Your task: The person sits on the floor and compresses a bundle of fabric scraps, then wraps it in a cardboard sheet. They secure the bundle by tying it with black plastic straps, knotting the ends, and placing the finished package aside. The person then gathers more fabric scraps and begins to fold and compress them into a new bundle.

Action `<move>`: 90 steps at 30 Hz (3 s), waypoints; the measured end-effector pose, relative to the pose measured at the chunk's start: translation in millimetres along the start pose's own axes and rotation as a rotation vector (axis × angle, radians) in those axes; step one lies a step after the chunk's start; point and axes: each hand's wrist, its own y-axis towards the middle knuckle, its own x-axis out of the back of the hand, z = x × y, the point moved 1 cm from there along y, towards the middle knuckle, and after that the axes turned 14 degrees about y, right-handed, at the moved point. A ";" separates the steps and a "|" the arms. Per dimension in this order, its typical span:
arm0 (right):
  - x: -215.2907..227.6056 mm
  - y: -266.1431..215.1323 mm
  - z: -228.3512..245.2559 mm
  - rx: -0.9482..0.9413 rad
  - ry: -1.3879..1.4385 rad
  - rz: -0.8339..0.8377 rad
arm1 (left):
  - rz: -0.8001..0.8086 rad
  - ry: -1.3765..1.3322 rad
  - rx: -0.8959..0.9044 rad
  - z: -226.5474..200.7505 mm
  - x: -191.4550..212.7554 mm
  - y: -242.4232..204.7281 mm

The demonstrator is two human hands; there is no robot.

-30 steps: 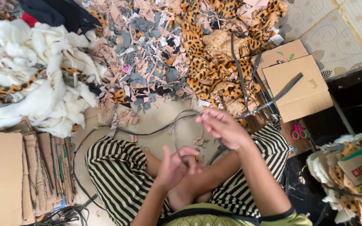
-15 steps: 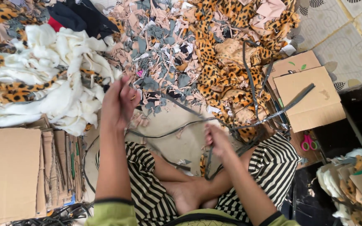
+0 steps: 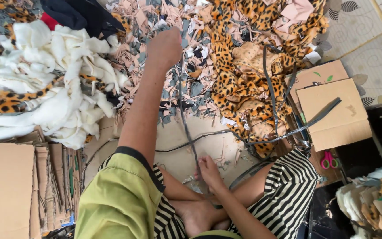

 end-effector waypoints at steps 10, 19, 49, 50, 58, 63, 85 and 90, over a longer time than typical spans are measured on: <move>-54.8 -46.4 145.2 0.802 -0.835 0.111 | -0.162 0.173 -0.150 -14.6 -49.8 -39.1; 72.4 -38.2 21.9 0.626 -1.801 0.471 | -0.366 0.198 -0.051 12.4 -57.1 -23.4; 44.8 -154.6 13.3 0.586 -1.601 0.695 | -0.491 0.230 -0.133 -0.6 -72.7 -53.7; 30.6 -153.7 42.7 0.590 -1.603 0.694 | -0.494 0.231 -0.132 -0.2 -71.6 -53.3; -11.7 -61.4 150.5 1.031 -0.784 0.292 | -0.478 0.500 -0.222 -3.6 -55.4 -60.7; -30.3 40.0 206.4 1.167 -0.538 -0.071 | -0.830 0.307 -0.338 -12.9 -73.4 -65.6; -107.0 25.1 356.7 0.376 -0.592 0.584 | -0.119 0.037 -0.192 -128.3 -323.5 -344.1; -139.6 52.5 378.3 0.301 -0.496 0.378 | 0.069 0.192 -0.149 -124.9 -319.9 -363.9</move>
